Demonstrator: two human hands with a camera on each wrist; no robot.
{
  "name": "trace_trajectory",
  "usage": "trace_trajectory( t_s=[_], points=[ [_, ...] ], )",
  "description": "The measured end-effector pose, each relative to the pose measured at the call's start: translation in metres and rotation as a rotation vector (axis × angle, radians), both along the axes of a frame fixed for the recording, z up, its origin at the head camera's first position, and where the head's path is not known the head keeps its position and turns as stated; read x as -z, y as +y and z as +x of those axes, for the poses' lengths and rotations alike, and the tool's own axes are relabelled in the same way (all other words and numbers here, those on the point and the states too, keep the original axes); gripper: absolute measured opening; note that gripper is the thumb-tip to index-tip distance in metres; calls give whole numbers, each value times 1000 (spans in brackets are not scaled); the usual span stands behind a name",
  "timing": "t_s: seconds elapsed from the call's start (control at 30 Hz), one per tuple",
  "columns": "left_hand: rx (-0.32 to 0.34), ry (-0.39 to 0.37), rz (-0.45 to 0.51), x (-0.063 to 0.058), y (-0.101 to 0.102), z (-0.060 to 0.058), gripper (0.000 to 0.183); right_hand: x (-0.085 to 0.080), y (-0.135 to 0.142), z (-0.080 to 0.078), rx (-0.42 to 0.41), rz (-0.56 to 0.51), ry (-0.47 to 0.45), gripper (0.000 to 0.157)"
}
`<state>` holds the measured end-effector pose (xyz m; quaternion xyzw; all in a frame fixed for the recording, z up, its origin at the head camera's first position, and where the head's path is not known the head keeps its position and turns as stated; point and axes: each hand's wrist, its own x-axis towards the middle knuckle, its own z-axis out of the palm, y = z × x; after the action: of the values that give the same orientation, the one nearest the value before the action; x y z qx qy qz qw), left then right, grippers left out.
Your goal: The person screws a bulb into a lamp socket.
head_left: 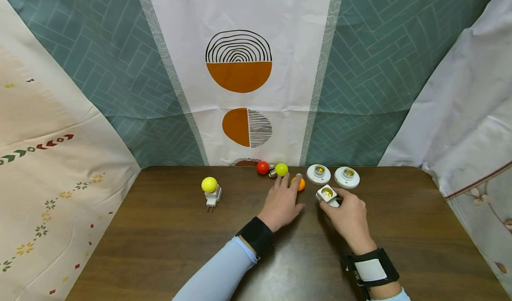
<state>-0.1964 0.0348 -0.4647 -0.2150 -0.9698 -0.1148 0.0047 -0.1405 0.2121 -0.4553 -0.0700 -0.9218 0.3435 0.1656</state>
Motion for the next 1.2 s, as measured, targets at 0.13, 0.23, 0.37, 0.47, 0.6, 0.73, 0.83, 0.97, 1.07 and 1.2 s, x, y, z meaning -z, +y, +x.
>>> trace_trajectory(
  t_s=[0.13,0.23,0.37,0.47,0.6,0.73,0.83,0.97,1.07,1.2],
  points=[
    [8,-8,-18,1,2,-2,80,1,-2,-1,-1,0,4,39],
    [16,-4,-31,3,3,-3,79,2,-4,-2,-4,1,12,39],
    [38,6,-46,6,4,-6,79,3,-6,-1,-9,-2,15,40],
    [57,6,-63,7,4,-6,79,4,-6,-1,-19,-2,9,41],
    [80,6,-61,7,1,-7,75,5,-7,0,-33,8,9,40],
    [99,17,-29,7,-3,-7,70,5,-7,-1,-51,11,13,42],
    [95,22,0,8,-5,-8,65,5,-7,-1,-69,3,10,43],
    [74,13,37,10,-8,-8,58,5,-8,-1,-97,-7,13,44],
    [65,29,52,11,-11,-7,54,5,-9,-1,-111,-8,20,44],
    [56,61,60,14,-15,-5,49,4,-10,0,-133,-10,9,45]
  ],
)
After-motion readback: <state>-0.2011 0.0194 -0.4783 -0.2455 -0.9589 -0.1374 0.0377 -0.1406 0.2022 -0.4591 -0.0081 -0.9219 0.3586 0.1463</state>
